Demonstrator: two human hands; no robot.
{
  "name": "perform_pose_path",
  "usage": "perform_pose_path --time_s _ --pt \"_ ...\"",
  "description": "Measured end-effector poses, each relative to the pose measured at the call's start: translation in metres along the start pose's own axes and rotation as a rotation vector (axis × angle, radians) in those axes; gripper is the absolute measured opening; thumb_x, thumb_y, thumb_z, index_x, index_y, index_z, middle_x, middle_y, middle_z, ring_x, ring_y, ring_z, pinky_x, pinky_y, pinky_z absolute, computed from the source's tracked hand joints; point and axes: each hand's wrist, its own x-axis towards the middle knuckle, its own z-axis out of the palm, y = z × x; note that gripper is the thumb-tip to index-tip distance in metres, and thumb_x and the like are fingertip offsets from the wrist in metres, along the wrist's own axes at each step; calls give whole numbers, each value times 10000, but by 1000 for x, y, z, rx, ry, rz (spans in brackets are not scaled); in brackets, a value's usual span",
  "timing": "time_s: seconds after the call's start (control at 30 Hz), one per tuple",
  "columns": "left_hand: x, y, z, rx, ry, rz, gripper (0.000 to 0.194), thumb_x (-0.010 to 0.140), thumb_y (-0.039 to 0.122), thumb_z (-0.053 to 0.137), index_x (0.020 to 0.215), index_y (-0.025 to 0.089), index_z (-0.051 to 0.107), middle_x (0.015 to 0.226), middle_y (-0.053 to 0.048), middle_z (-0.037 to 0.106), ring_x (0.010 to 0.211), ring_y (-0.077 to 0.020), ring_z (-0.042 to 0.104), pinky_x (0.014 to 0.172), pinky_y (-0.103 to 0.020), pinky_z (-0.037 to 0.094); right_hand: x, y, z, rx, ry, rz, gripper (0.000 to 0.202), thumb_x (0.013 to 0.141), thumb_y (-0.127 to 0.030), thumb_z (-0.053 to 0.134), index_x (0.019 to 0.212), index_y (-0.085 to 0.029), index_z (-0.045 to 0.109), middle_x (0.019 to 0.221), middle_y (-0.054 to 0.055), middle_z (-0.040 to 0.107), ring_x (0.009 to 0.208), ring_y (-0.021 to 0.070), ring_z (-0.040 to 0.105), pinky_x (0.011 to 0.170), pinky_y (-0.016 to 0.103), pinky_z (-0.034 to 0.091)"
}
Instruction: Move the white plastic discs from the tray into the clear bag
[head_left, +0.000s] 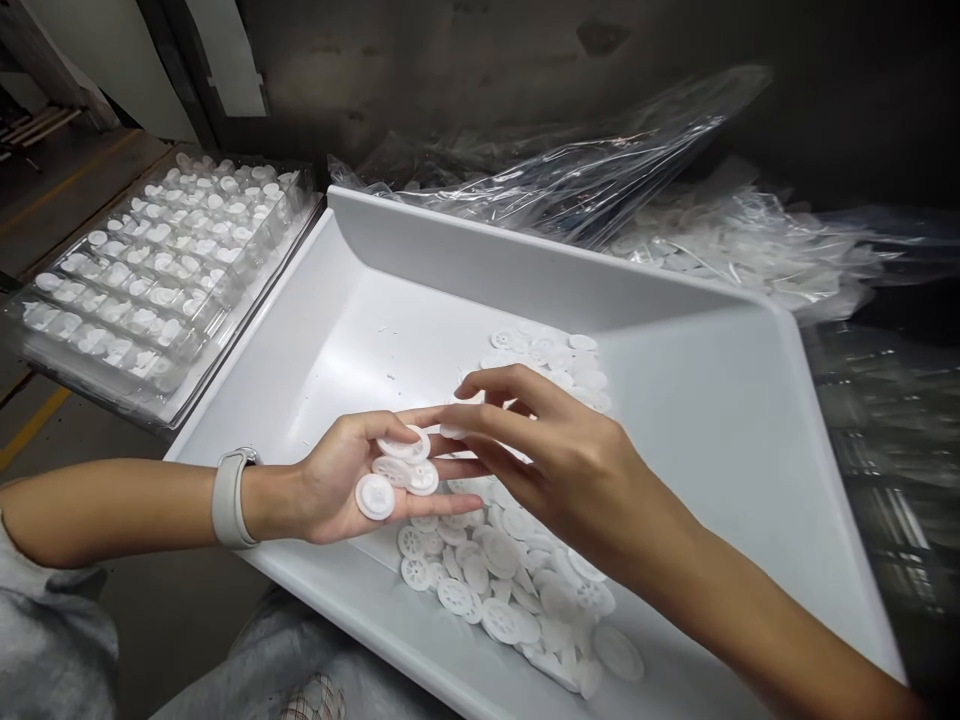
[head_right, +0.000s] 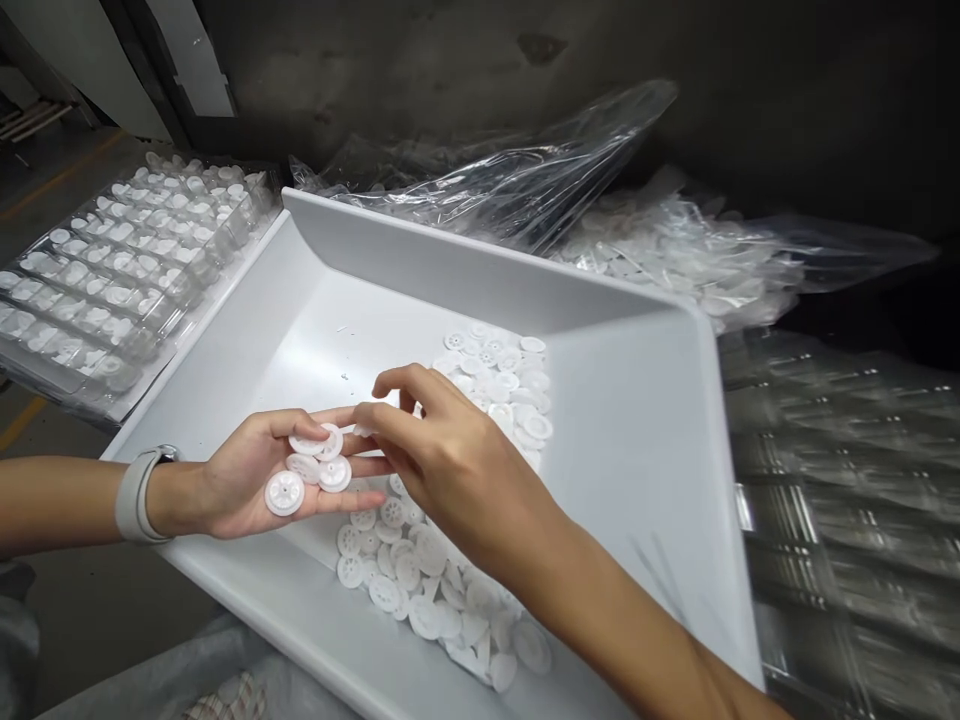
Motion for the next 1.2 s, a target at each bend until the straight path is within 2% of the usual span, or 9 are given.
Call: perform_pose_path --time_s 0.17,0.33,0.53,0.67,0.8,0.93,1.03,1.1,1.2 --pt "3 0 -2 -4 38 -27 285 799 73 400 993 43 606 1030 -140 600 1021 -230 593 916 -389 482 -1 -3 5 -32 -7 -26 244 864 -27 551 1073 -139 608 825 36 521 695 58 556 553 173 448" --pt "8 1 -6 -8 62 -18 210 799 64 418 930 42 581 895 -94 554 886 -166 578 924 -400 475 -5 -2 11 -87 -22 -38 244 875 -48 514 1089 -112 610 911 50 596 751 104 548 567 224 455" --pt "7 3 -4 7 20 -6 239 784 55 433 959 40 595 934 -98 541 920 -185 567 909 -381 493 -7 -5 7 -277 -19 -56 223 872 -98 553 1081 -128 622 917 27 616 755 130 543 519 241 385" --pt "4 6 -2 26 -17 9 345 776 23 417 1074 40 591 1060 -103 533 1018 -209 549 939 -369 483 -10 -6 6 -335 -26 -82 303 857 -17 494 1124 -104 607 956 44 612 774 144 552 493 248 348" --pt "4 8 -1 54 -22 11 336 782 33 423 1068 42 599 998 -107 533 978 -189 542 943 -384 477 -10 -5 4 -358 -72 -100 339 876 -19 443 1183 -81 573 1007 74 594 798 149 550 474 245 345" --pt "4 8 -5 117 -45 14 405 791 65 434 1154 82 612 1078 -112 556 957 -156 538 929 -338 473 -6 -7 0 -229 -42 -104 219 911 -160 528 1112 -99 588 1007 106 560 821 140 548 531 236 400" --pt "4 8 -7 162 -99 26 432 790 82 435 1186 96 607 1195 -135 544 1059 -181 533 941 -325 459 -3 -8 -2 -169 -4 -152 194 885 -127 563 1075 -93 587 990 114 548 829 149 537 574 248 414" --pt "4 8 -5 163 -104 21 461 761 69 438 1199 81 581 1186 -150 545 1091 -204 533 951 -335 453 -2 -9 -1 -153 6 -193 153 872 -72 551 1020 -75 588 933 110 557 777 143 517 550 248 375" --pt "4 7 0 116 -9 -16 582 695 36 421 1270 68 500 1060 -145 570 913 -169 583 875 -313 486 0 -9 2 -151 28 -250 78 842 -6 542 882 -53 590 814 104 573 686 124 462 522 247 313"
